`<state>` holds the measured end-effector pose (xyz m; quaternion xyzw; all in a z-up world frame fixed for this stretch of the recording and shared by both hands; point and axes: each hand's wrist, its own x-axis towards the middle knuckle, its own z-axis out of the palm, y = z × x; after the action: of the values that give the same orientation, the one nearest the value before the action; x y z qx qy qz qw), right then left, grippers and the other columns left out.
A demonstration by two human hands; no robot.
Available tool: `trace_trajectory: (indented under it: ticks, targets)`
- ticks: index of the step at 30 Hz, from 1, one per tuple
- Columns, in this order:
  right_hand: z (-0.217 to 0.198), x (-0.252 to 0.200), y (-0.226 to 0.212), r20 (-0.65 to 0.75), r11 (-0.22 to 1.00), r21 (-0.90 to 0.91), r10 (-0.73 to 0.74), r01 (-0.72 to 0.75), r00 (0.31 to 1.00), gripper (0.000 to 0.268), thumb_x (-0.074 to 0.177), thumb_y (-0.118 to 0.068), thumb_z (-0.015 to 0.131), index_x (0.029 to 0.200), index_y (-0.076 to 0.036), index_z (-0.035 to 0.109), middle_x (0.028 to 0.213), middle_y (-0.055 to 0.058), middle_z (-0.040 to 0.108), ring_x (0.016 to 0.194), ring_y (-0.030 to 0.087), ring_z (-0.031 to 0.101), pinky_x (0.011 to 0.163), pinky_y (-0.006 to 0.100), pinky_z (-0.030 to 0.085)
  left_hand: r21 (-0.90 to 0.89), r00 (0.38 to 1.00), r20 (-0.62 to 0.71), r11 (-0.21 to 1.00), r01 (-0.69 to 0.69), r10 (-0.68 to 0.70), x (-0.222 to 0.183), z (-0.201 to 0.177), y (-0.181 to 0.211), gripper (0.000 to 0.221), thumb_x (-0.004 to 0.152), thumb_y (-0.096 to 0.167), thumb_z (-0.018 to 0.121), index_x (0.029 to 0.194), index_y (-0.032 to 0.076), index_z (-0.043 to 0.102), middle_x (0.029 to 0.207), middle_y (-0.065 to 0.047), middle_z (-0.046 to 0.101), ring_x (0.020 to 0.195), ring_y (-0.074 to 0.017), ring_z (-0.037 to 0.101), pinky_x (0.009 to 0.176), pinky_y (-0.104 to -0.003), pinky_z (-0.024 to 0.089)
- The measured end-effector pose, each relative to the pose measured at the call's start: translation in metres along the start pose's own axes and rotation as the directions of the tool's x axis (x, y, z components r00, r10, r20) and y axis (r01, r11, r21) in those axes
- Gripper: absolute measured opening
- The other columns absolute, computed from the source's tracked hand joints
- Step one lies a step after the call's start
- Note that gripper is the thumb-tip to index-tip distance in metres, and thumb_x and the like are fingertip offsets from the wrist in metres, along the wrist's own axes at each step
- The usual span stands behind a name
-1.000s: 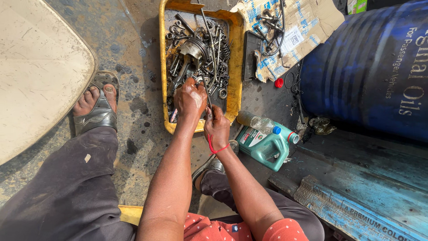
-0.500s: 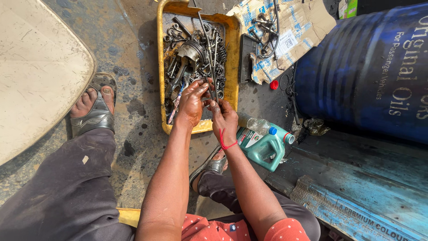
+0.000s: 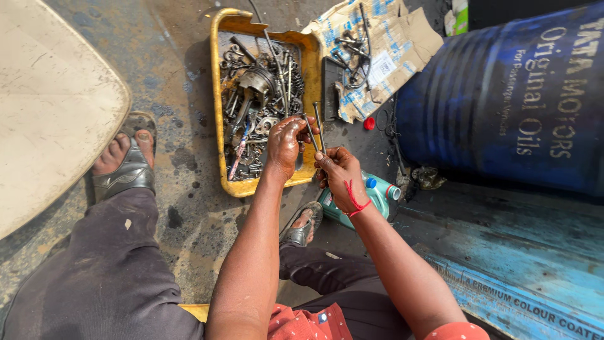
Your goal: The person cleans various metal engine components by scrubbing them with a brush, pouring liquid from a plastic bottle over them, and picking through a yellow container filled with nuts, bolts, and gears.
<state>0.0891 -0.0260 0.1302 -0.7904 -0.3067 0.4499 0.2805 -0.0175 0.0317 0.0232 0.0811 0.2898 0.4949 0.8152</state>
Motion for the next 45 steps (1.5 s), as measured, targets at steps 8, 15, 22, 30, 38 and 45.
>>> trace_trajectory:
  ticks: [8,15,22,30,38,45]
  targets:
    - [-0.036,-0.048,-0.018,-0.162,0.969,-0.101,-0.238,0.224,0.958,0.019,0.097,-0.018,0.075,0.098,-0.002,0.064,0.079,0.003,0.064,0.062,0.007,0.053,0.051,0.023,0.044,-0.012,0.998,-0.049,0.999,0.048,-0.049,-0.020,0.070,-0.004,0.025,0.091,0.020,0.061,0.095,-0.001,0.076,0.077,-0.007,0.074,0.052,-0.0093,0.058,0.045,-0.026,0.040]
    - [-0.050,-0.054,-0.030,-0.093,0.975,0.202,-0.075,0.092,0.993,0.017,0.094,-0.015,0.075,0.095,-0.004,0.062,0.078,0.006,0.067,0.055,0.007,0.051,0.044,0.022,0.037,-0.059,0.984,0.071,0.984,0.167,-0.163,-0.019,0.074,0.011,0.022,0.089,0.016,0.059,0.096,0.001,0.075,0.080,-0.009,0.075,0.055,-0.0107,0.063,0.047,-0.026,0.046]
    - [-0.060,-0.040,-0.033,0.022,0.945,0.326,0.026,-0.032,0.999,0.014,0.094,-0.014,0.074,0.098,-0.005,0.063,0.079,0.006,0.067,0.056,0.008,0.054,0.044,0.022,0.037,-0.066,0.988,0.075,0.988,0.140,-0.135,-0.015,0.077,0.010,0.020,0.093,0.016,0.061,0.094,0.001,0.073,0.081,-0.007,0.072,0.066,-0.0110,0.060,0.054,-0.028,0.049]
    - [-0.069,-0.025,-0.029,0.180,0.835,0.513,0.123,-0.200,0.976,0.010,0.096,-0.014,0.070,0.098,-0.008,0.062,0.080,0.007,0.067,0.056,0.010,0.055,0.042,0.022,0.037,-0.077,0.995,0.022,0.992,0.098,-0.096,-0.008,0.085,0.012,0.022,0.096,0.017,0.055,0.099,0.002,0.071,0.083,-0.009,0.075,0.062,-0.0109,0.062,0.056,-0.027,0.053]
    - [-0.074,-0.013,-0.033,0.148,0.856,0.491,0.101,-0.161,0.984,0.011,0.098,-0.014,0.069,0.099,-0.006,0.062,0.081,0.007,0.067,0.057,0.010,0.056,0.043,0.023,0.039,0.209,0.999,-0.008,0.977,-0.043,0.046,-0.004,0.094,0.019,0.016,0.096,0.019,0.069,0.098,0.003,0.073,0.086,-0.009,0.078,0.066,-0.0092,0.069,0.055,-0.024,0.054]
    - [-0.060,-0.014,-0.042,-0.004,0.967,0.254,-0.021,0.021,1.000,0.016,0.096,-0.015,0.073,0.099,-0.004,0.062,0.080,0.006,0.067,0.057,0.007,0.054,0.045,0.023,0.039,0.250,0.981,-0.014,0.951,-0.183,0.193,0.001,0.089,0.026,0.021,0.101,0.019,0.061,0.116,0.006,0.068,0.088,-0.005,0.076,0.068,-0.0096,0.069,0.057,-0.025,0.054]
